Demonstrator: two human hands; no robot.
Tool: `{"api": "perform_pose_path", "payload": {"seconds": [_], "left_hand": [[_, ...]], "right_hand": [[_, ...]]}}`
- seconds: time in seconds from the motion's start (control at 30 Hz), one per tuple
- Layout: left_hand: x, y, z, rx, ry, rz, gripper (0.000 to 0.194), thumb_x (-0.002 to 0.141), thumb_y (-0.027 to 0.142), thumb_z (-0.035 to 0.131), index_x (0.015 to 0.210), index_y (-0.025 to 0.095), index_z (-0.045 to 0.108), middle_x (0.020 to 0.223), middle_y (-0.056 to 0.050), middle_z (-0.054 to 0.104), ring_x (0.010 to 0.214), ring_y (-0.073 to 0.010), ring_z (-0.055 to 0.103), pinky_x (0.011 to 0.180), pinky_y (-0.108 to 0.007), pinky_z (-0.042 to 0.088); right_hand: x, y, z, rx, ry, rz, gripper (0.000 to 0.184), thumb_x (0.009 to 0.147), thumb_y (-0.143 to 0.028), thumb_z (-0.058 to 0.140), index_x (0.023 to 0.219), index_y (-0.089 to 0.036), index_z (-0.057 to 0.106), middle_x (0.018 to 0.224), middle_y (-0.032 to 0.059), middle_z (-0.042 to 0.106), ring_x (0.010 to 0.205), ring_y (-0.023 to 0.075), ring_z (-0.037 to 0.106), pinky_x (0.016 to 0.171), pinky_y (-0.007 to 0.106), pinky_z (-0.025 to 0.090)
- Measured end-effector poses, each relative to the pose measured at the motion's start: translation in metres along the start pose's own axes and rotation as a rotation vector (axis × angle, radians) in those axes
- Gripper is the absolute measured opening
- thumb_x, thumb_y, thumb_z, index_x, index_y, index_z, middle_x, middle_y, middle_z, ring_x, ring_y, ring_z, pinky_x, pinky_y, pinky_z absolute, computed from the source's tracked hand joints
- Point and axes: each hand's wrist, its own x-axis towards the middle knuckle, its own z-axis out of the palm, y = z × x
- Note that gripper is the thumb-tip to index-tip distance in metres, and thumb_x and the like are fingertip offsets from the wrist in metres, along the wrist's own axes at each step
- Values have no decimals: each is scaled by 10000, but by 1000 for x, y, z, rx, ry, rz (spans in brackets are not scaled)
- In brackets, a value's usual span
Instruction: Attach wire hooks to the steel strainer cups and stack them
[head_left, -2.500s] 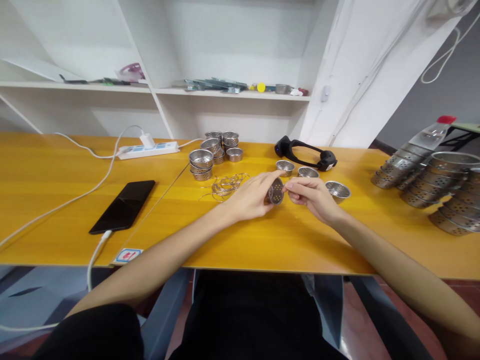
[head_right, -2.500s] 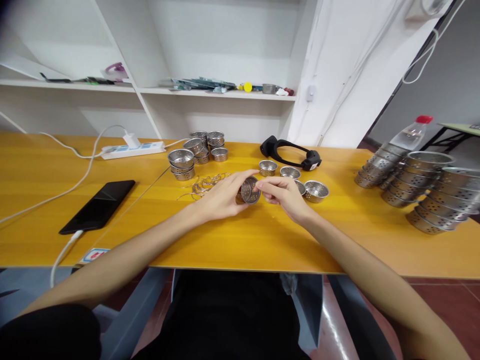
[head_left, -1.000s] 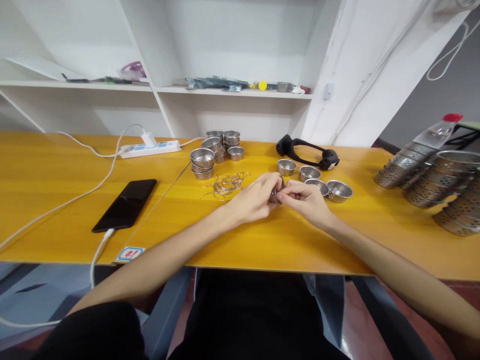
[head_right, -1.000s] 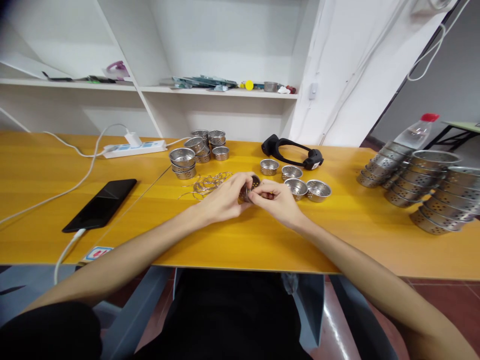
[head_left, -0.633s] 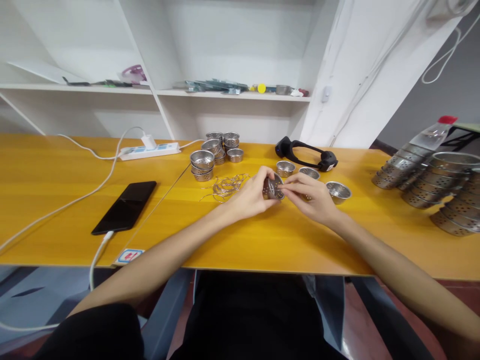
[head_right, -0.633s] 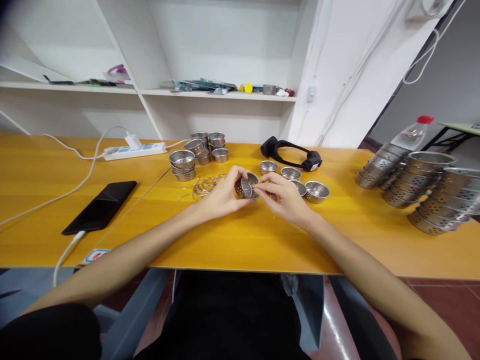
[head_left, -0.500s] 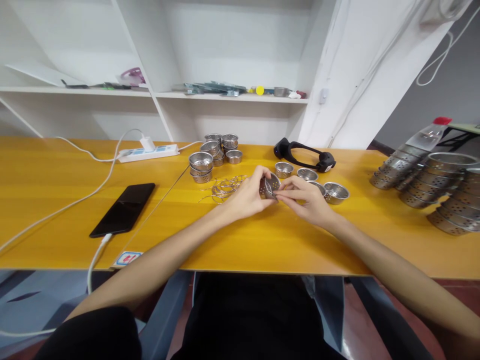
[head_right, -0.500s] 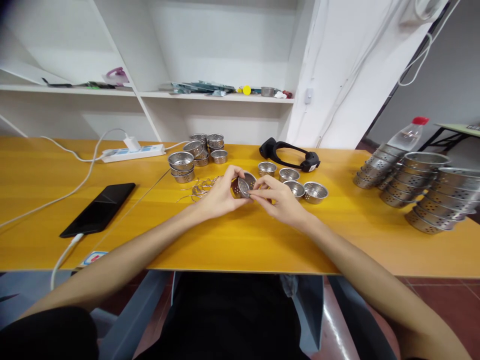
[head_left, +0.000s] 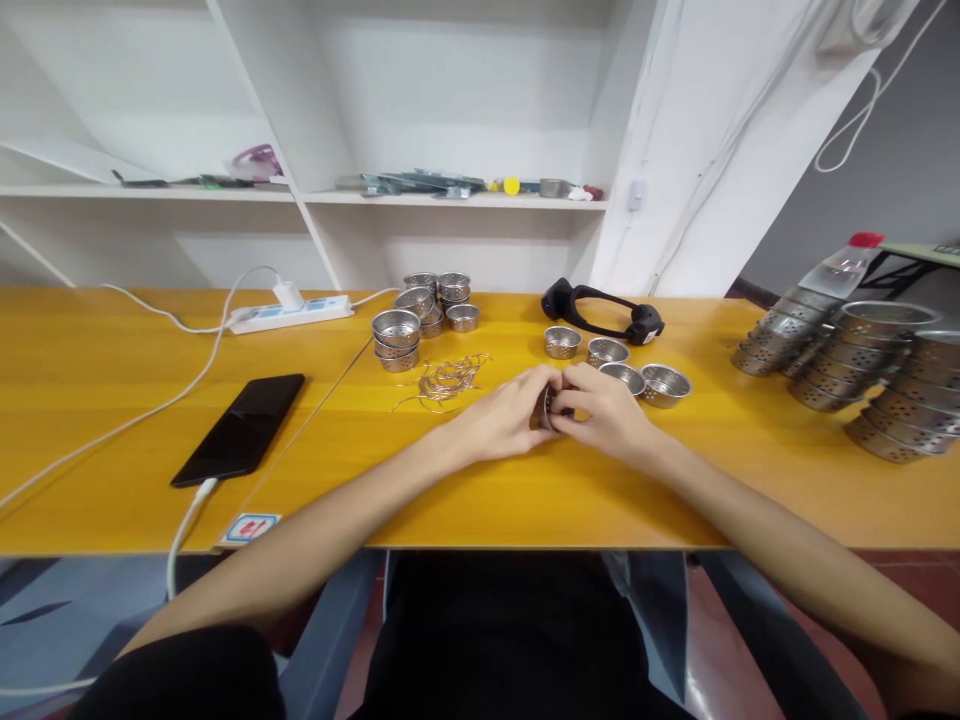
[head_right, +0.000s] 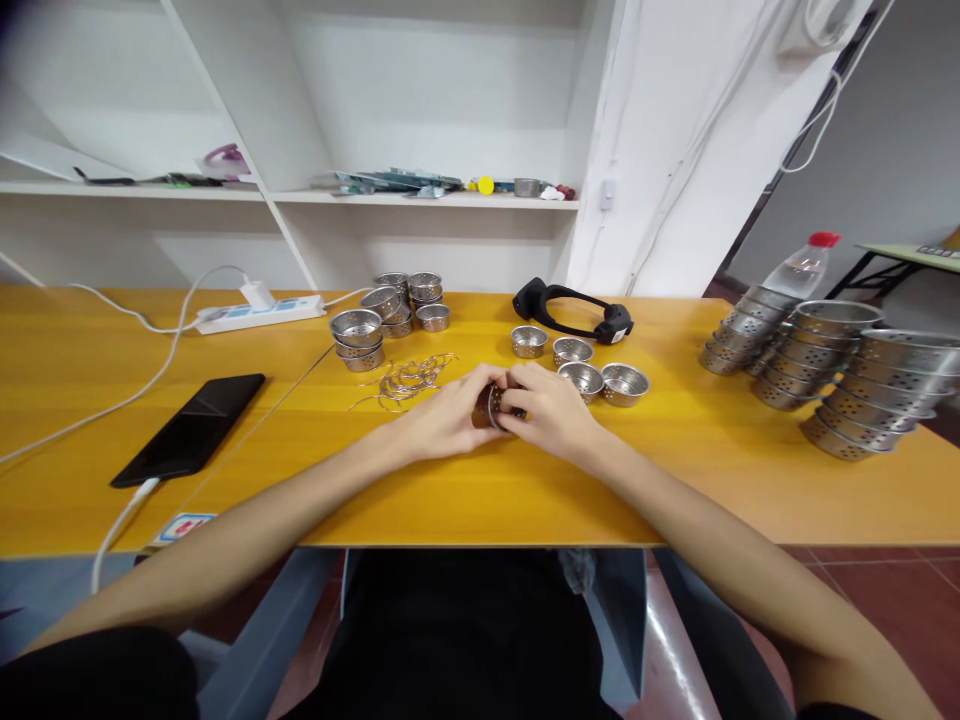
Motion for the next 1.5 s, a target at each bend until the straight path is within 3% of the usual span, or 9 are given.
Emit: {"api": "perform_pose_path", "payload": {"seconds": [0.23,0.43,0.63,0.73,0.87,1.03,1.13,1.3,1.5], "left_hand": [[2,-7,2,-45,69,51,606,881,243,758,1375,269,406,1364,-119,627,1215,-295,673,1060,-459,556],[5,-9,2,-26,220,-3,659,862,279,803,1395,277,414,1385,-119,617,1245,-304,661,1089,-485,549],[9,-16,-5,-130,421,-157,592,862,331,796,1342,243,460,1363,-131,610,1249,-293,649,1084,-483,537],[11,-20,-16,-145,417,-161,535,897,375,764,1350,243,512,1347,-123,642,1237,-284,660,1081,-475,535],[18,-23,-46,73,430,-195,495,934,365,682,1401,250,564,1423,-128,624,1325,-306,616,1180,-521,457],[55,-49,-96,315,388,-410,740,832,310,727,1522,180,493,1502,-197,565,1371,-383,567,1205,-538,427],[81,-75,-114,459,335,-553,714,791,268,750,1464,152,543,1460,-225,599,1381,-438,541,1183,-581,422],[94,-105,-117,640,246,-747,514,827,280,727,1303,125,607,1320,-239,661,1333,-460,552,1127,-644,406],[89,-116,-103,747,198,-728,497,865,343,671,1300,126,564,1342,-240,657,1363,-424,511,1131,-577,368]], "right_hand": [[1,4,1,5,56,33,211,1003,-267,681,808,-191,707,871,64,639,799,201,597,719,341,495],[4,8,-8,108,147,108,119,1031,-323,672,1062,-227,735,1079,97,665,999,251,663,834,405,566],[7,5,-8,327,119,319,429,965,-453,757,1340,-271,657,1351,123,649,1158,301,664,760,396,615],[4,6,-3,392,98,372,470,952,-447,762,1372,-284,627,1357,114,673,1130,300,685,757,412,624],[1,12,-1,338,140,383,379,978,-391,714,1330,-273,637,1283,111,704,1040,282,701,728,411,616],[0,16,0,304,91,360,276,988,-344,678,1245,-245,659,1162,105,693,908,239,699,715,390,613],[-2,16,4,296,21,332,218,996,-335,661,1185,-228,674,1115,100,668,853,215,691,737,388,614],[-5,16,8,274,-42,299,170,1016,-303,626,1143,-203,680,1118,101,649,806,188,686,771,386,611],[-6,17,10,265,-85,295,115,1021,-267,624,1087,-199,689,1135,100,659,767,164,685,754,352,611]]}}
